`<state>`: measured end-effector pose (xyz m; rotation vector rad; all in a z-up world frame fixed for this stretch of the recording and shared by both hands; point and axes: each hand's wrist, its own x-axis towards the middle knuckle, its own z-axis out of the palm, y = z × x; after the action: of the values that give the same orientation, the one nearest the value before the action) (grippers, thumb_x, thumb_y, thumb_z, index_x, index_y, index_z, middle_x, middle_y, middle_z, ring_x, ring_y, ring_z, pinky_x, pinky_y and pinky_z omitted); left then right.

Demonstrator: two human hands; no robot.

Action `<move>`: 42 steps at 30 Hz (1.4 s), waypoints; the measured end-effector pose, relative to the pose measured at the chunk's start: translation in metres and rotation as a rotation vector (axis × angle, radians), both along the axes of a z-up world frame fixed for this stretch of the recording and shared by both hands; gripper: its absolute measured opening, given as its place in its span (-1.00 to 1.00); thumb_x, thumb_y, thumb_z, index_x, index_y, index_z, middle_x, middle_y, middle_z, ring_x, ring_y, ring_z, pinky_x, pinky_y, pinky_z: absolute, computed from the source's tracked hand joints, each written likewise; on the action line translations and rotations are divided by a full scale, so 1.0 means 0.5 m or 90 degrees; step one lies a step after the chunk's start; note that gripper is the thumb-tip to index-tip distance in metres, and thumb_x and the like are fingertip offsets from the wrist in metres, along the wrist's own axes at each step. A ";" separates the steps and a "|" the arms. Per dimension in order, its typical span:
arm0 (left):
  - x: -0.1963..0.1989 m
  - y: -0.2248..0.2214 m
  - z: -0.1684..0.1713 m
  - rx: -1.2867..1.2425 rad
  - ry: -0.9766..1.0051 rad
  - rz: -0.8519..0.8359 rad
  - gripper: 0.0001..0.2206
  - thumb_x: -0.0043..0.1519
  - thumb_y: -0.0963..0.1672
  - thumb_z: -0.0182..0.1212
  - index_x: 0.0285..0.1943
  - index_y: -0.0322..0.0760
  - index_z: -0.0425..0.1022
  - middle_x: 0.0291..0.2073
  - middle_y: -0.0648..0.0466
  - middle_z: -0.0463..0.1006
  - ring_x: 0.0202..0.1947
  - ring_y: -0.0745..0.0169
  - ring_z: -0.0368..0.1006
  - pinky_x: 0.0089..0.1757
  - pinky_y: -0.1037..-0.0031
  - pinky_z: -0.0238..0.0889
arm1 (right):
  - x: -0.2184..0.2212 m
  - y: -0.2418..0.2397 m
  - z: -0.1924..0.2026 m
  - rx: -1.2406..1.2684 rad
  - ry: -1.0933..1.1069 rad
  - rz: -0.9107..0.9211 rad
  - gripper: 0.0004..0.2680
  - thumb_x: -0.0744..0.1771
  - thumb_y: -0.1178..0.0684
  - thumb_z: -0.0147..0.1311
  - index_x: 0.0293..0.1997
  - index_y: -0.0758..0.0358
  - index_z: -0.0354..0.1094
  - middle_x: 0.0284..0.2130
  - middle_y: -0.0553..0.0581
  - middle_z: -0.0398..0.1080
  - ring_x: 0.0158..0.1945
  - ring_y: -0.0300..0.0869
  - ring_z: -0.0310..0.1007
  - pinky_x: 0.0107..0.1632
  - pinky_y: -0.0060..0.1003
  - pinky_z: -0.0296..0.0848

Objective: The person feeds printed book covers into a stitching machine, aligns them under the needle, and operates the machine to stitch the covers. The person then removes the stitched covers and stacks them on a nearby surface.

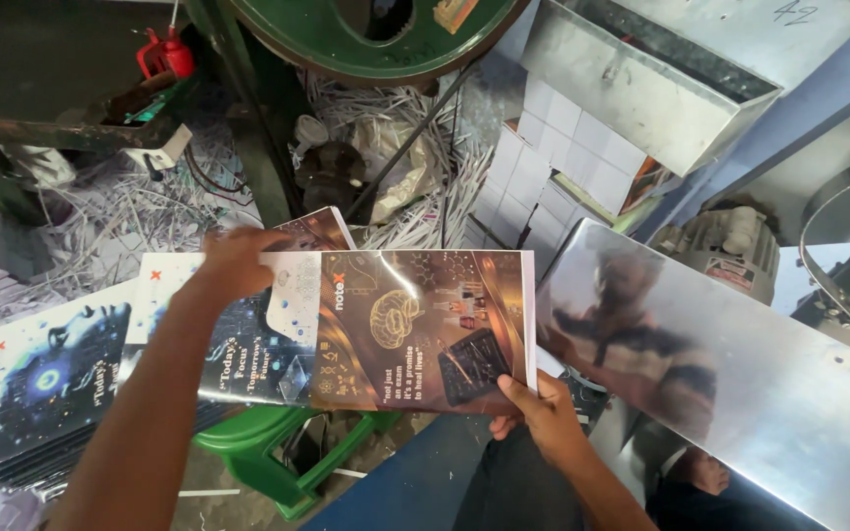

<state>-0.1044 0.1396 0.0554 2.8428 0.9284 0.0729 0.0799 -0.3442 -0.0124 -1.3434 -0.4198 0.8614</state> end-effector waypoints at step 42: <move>-0.472 0.075 -0.171 -0.417 -0.112 0.511 -0.43 0.07 0.11 0.39 0.09 -0.39 0.67 -0.16 -0.20 0.66 -0.17 -0.18 0.48 -0.16 -0.01 0.32 | 0.059 0.015 0.057 -0.036 0.048 -0.058 -0.80 0.34 0.05 0.12 -0.11 0.45 0.42 -0.56 0.20 0.48 -0.63 -0.13 0.48 -0.58 -0.25 0.49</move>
<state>-0.3406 0.1768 -0.0303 1.7275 1.6148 0.0835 0.1094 -0.3367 0.0159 -1.3669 -0.2747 0.8507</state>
